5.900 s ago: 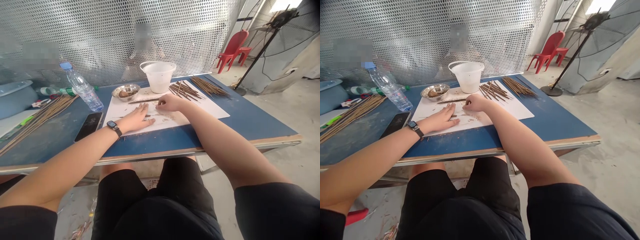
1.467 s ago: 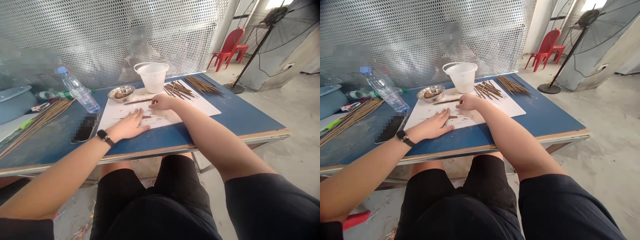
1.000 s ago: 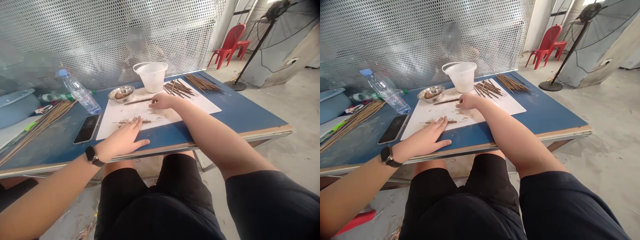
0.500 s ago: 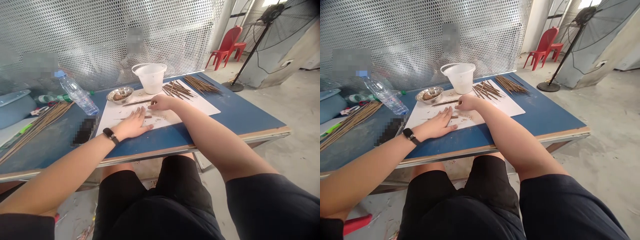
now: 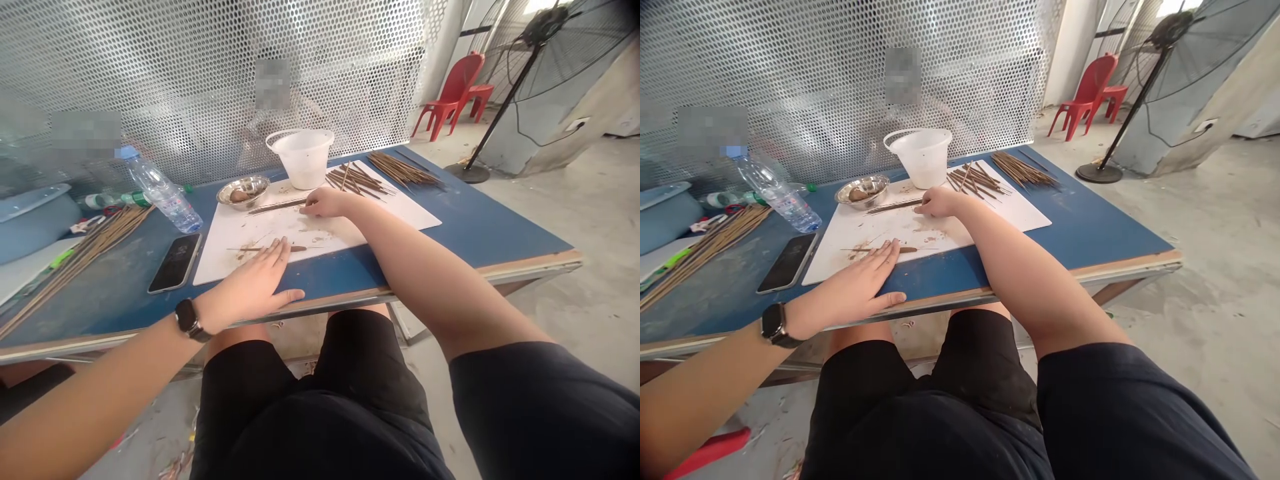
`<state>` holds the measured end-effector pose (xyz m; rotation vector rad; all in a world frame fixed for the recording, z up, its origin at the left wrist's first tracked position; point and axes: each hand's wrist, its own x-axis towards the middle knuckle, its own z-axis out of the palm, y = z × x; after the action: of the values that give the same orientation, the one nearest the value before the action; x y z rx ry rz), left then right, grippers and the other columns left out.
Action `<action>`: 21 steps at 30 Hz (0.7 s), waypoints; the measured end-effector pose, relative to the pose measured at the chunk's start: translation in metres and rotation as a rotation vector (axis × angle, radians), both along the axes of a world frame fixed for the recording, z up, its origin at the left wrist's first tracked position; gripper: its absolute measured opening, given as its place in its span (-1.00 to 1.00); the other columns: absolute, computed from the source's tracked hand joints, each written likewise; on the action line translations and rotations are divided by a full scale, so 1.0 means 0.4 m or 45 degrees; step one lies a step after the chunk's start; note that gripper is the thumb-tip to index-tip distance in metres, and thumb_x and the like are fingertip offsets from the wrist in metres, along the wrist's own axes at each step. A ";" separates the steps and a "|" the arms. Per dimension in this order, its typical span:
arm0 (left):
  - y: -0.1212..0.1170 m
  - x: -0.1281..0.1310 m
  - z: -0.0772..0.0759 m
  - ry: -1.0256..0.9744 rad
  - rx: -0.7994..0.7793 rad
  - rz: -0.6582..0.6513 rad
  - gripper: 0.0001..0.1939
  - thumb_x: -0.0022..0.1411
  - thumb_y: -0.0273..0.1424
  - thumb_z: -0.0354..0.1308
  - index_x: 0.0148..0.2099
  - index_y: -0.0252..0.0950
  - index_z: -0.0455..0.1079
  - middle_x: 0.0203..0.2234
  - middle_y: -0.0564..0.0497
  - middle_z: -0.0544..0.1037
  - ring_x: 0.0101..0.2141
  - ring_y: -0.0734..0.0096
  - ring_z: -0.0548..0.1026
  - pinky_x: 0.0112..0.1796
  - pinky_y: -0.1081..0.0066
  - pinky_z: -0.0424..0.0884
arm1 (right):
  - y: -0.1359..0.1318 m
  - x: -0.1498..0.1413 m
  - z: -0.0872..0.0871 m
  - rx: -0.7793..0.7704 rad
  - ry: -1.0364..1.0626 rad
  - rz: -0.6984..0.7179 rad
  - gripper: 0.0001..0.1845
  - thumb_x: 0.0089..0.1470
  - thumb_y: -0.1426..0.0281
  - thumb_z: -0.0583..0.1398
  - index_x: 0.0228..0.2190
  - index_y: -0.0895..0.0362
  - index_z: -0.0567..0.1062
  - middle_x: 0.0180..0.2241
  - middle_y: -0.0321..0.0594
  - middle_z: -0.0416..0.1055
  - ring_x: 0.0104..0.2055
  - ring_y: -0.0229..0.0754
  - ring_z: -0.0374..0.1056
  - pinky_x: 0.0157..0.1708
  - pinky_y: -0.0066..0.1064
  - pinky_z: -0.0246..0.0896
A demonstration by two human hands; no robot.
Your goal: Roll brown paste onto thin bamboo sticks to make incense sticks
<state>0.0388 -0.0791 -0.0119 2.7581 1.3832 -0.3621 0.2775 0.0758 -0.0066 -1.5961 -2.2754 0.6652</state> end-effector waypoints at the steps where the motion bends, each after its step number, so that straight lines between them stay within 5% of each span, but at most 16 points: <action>1: -0.008 -0.006 -0.001 -0.010 -0.001 -0.019 0.16 0.46 0.31 -0.25 0.65 -0.58 -0.23 0.59 -0.38 -0.21 0.57 -0.15 -0.12 0.50 -0.02 -0.03 | -0.001 0.000 0.001 -0.007 0.008 -0.008 -0.66 0.35 0.13 0.29 -0.32 0.13 0.64 -0.19 -0.03 0.65 -0.19 -0.07 0.50 -0.23 -0.31 0.28; 6: 0.013 -0.003 -0.009 -0.043 0.005 -0.026 0.16 0.45 0.33 -0.25 0.66 -0.55 -0.19 0.60 -0.35 -0.20 0.57 -0.16 -0.11 0.50 -0.02 -0.04 | 0.012 0.004 -0.004 -0.017 0.028 -0.019 -0.67 0.32 0.13 0.32 -0.33 0.13 0.65 -0.25 -0.04 0.64 -0.20 -0.07 0.49 -0.22 -0.30 0.29; 16: 0.209 0.090 -0.002 -0.136 -0.082 0.075 0.16 0.46 0.27 -0.29 0.64 -0.67 -0.28 0.60 -0.41 -0.23 0.58 -0.14 -0.16 0.50 0.01 -0.11 | -0.003 0.028 0.003 -0.018 0.169 -0.032 -0.69 0.31 0.15 0.33 -0.34 0.14 0.63 -0.32 -0.09 0.64 -0.35 -0.18 0.40 -0.27 -0.35 0.26; 21: 0.161 0.079 -0.010 -0.093 -0.042 0.071 0.18 0.46 0.27 -0.25 0.64 -0.69 -0.33 0.59 -0.42 -0.29 0.58 -0.17 -0.21 0.50 -0.03 -0.09 | -0.019 0.026 0.013 0.004 0.147 -0.041 -0.70 0.27 0.14 0.37 -0.35 0.11 0.64 -0.36 -0.13 0.64 -0.34 -0.15 0.43 -0.23 -0.34 0.28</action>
<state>0.0705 -0.0147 -0.0158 2.6721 1.4201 -0.2758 0.2879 0.0683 -0.0014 -1.5483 -2.1628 0.7254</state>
